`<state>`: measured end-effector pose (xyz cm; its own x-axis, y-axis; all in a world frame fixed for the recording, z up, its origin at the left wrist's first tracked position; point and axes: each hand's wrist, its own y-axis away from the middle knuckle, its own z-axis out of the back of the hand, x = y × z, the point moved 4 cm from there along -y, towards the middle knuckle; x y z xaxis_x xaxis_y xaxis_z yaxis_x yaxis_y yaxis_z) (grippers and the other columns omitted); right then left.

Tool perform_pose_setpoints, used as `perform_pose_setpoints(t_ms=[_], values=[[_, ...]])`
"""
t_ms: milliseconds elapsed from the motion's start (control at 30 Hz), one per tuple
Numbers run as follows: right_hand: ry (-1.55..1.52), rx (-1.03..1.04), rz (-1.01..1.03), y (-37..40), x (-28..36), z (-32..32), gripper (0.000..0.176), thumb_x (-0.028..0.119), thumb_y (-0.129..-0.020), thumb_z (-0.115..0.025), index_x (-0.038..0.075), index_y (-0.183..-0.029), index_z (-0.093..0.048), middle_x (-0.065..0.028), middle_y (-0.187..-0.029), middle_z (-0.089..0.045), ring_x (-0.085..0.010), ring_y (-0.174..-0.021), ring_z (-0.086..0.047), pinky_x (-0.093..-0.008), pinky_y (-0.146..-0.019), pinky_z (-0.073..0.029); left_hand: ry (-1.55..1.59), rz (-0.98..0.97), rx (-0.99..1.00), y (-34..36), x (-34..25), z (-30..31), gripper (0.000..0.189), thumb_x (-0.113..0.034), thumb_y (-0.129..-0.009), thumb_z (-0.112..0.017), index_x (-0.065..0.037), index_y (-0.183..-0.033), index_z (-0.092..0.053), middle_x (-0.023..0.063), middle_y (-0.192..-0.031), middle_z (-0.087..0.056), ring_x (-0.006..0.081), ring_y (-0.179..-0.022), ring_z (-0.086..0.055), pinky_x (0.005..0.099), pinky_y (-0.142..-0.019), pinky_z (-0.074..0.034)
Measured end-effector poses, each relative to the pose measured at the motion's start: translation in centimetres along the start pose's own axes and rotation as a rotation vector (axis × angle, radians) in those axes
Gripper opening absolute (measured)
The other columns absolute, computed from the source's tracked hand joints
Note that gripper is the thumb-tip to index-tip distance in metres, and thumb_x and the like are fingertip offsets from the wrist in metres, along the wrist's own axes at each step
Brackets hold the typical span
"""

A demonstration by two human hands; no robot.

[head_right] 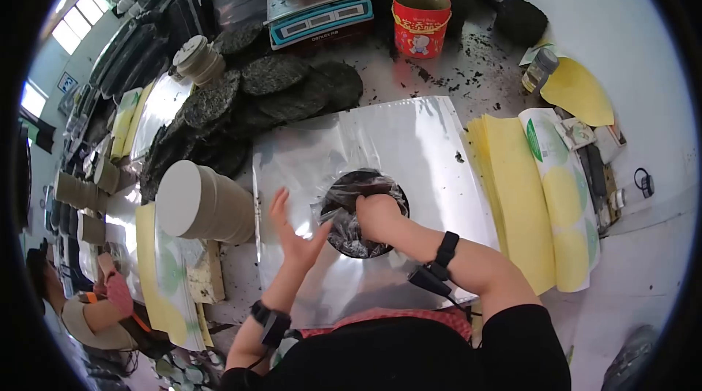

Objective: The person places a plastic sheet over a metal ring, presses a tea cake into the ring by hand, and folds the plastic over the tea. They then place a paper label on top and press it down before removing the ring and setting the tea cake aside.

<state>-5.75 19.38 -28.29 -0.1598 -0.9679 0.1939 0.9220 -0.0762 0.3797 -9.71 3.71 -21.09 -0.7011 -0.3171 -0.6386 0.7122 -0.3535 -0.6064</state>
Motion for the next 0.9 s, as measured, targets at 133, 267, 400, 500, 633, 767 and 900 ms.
perform_pose_setpoints(t_ms=[133,267,400,500,633,767,900], values=[[-0.296,-0.089,0.398,3.1,-0.1,3.5,0.034,0.020,-0.068,-0.069,0.000,-0.095,-0.062,-0.0193,-0.093,-0.066,-0.0313,-0.093,-0.064,-0.0407,-0.081,-0.051,0.328,0.379,0.328,0.3,1.1,-5.3,0.031,0.008,-0.071,-0.059,0.000,-0.101,-0.063,0.0054,-0.080,-0.057,0.0127,-0.064,-0.052,0.0251,-0.069,-0.045],[-0.898,-1.020,0.237,6.6,-3.4,8.9,0.069,0.026,-0.072,-0.076,-0.001,-0.128,-0.047,-0.0217,-0.128,-0.051,-0.0376,-0.119,-0.049,-0.0402,-0.103,-0.038,-0.117,-0.059,0.075,-1.9,-1.0,-3.9,0.032,0.011,-0.068,-0.055,-0.005,-0.093,-0.067,0.0098,-0.091,-0.063,0.0218,-0.080,-0.062,0.0286,-0.070,-0.048],[-0.783,-0.700,0.350,4.2,-2.6,3.7,0.068,0.027,-0.065,-0.080,0.002,-0.123,-0.054,-0.0161,-0.117,-0.058,-0.0331,-0.110,-0.054,-0.0387,-0.096,-0.041,0.335,0.078,0.340,0.1,2.0,-5.9,0.027,0.011,-0.065,-0.057,-0.004,-0.086,-0.065,0.0122,-0.106,-0.064,0.0296,-0.099,-0.061,0.0327,-0.081,-0.049],[-0.394,-0.787,0.525,3.4,-2.5,1.9,0.042,0.023,-0.067,-0.074,0.001,-0.101,-0.063,-0.0124,-0.103,-0.060,-0.0292,-0.102,-0.056,-0.0378,-0.091,-0.042,0.120,-0.045,0.460,0.6,2.9,-7.5,0.017,0.002,-0.074,-0.055,-0.001,-0.088,-0.065,0.0125,-0.114,-0.061,0.0293,-0.103,-0.059,0.0351,-0.088,-0.048],[-0.074,-0.739,0.351,2.1,-0.9,0.9,0.034,0.021,-0.070,-0.067,-0.002,-0.095,-0.063,-0.0161,-0.107,-0.059,-0.0315,-0.105,-0.055,-0.0400,-0.094,-0.042,-0.056,0.037,0.497,1.3,3.0,-9.8,0.026,0.000,-0.080,-0.049,0.000,-0.103,-0.062,0.0175,-0.116,-0.059,0.0331,-0.108,-0.055,0.0395,-0.093,-0.045],[-0.368,-0.614,0.223,2.3,-1.1,1.3,0.034,0.020,-0.071,-0.063,-0.004,-0.095,-0.063,-0.0215,-0.112,-0.059,-0.0361,-0.109,-0.054,-0.0442,-0.095,-0.041,-0.049,0.040,0.600,0.2,0.4,-7.8,0.047,-0.006,-0.080,-0.046,0.004,-0.126,-0.051,0.0227,-0.130,-0.051,0.0373,-0.124,-0.046,0.0465,-0.104,-0.036],[-0.237,-0.556,0.494,6.5,-1.3,-0.5,0.048,0.023,-0.078,-0.059,-0.006,-0.117,-0.056,-0.0267,-0.114,-0.056,-0.0381,-0.117,-0.049,-0.0441,-0.101,-0.037,-0.216,-0.209,0.733,2.3,-0.1,-8.7,0.062,-0.014,-0.080,-0.047,0.004,-0.139,-0.039,0.0205,-0.145,-0.039,0.0354,-0.138,-0.033,0.0500,-0.112,-0.024]])
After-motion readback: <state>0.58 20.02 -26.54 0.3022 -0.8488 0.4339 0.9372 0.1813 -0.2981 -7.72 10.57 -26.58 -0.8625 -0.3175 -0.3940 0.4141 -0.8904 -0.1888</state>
